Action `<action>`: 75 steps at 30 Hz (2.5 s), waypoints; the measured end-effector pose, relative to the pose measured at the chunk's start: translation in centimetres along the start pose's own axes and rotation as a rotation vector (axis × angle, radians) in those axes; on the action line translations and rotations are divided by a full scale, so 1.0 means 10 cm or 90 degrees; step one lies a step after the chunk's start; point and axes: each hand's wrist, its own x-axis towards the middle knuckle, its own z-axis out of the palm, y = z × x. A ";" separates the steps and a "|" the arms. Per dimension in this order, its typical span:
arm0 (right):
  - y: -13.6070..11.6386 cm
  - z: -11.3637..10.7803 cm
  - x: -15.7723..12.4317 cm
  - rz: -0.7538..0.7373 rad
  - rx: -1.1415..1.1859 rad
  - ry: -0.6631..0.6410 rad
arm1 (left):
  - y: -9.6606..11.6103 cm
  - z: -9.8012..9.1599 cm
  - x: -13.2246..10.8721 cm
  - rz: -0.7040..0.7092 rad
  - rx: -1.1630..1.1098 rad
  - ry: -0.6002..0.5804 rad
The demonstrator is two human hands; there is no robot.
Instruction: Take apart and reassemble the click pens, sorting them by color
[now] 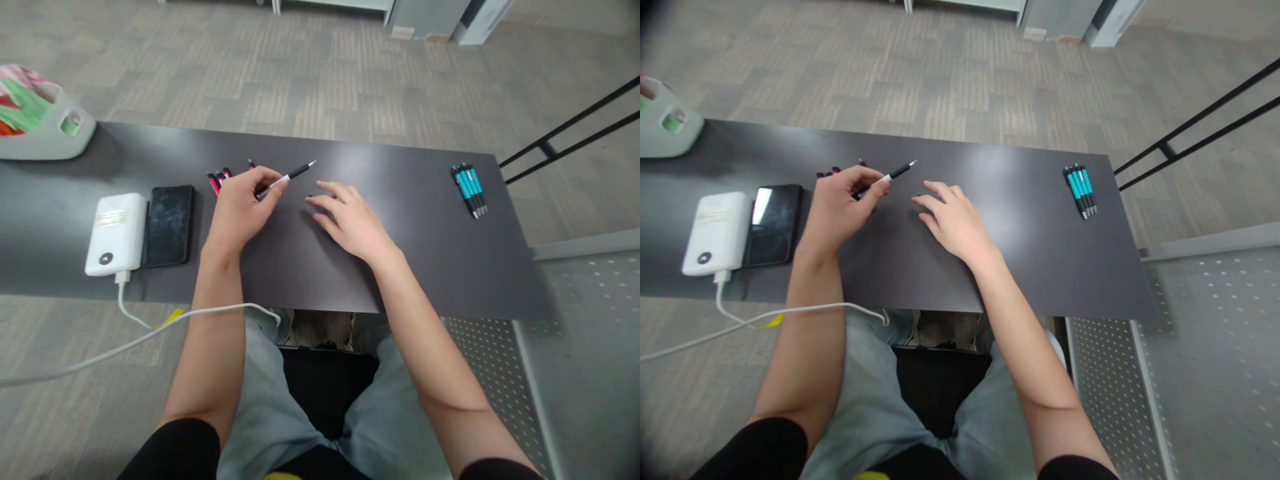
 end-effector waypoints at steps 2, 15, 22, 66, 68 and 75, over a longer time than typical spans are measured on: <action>0.00 0.08 0.04 -0.011 -0.029 -0.009 | -0.03 -0.04 -0.02 -0.002 -0.001 -0.006; 0.36 -0.05 0.07 0.123 0.231 0.220 | 0.11 -0.08 -0.02 0.009 -0.073 -0.090; 0.51 -0.33 -0.05 0.145 0.355 0.297 | 0.32 0.07 0.02 0.044 -0.085 -0.131; 0.60 -0.54 -0.48 0.119 0.143 0.212 | 0.68 0.73 0.13 0.119 -0.068 -0.240; 0.61 -0.53 -0.48 0.124 0.140 0.213 | 0.69 0.72 0.13 0.135 -0.053 -0.211; 0.63 -0.54 -0.48 0.115 0.137 0.237 | 0.67 0.75 0.12 0.118 -0.060 -0.224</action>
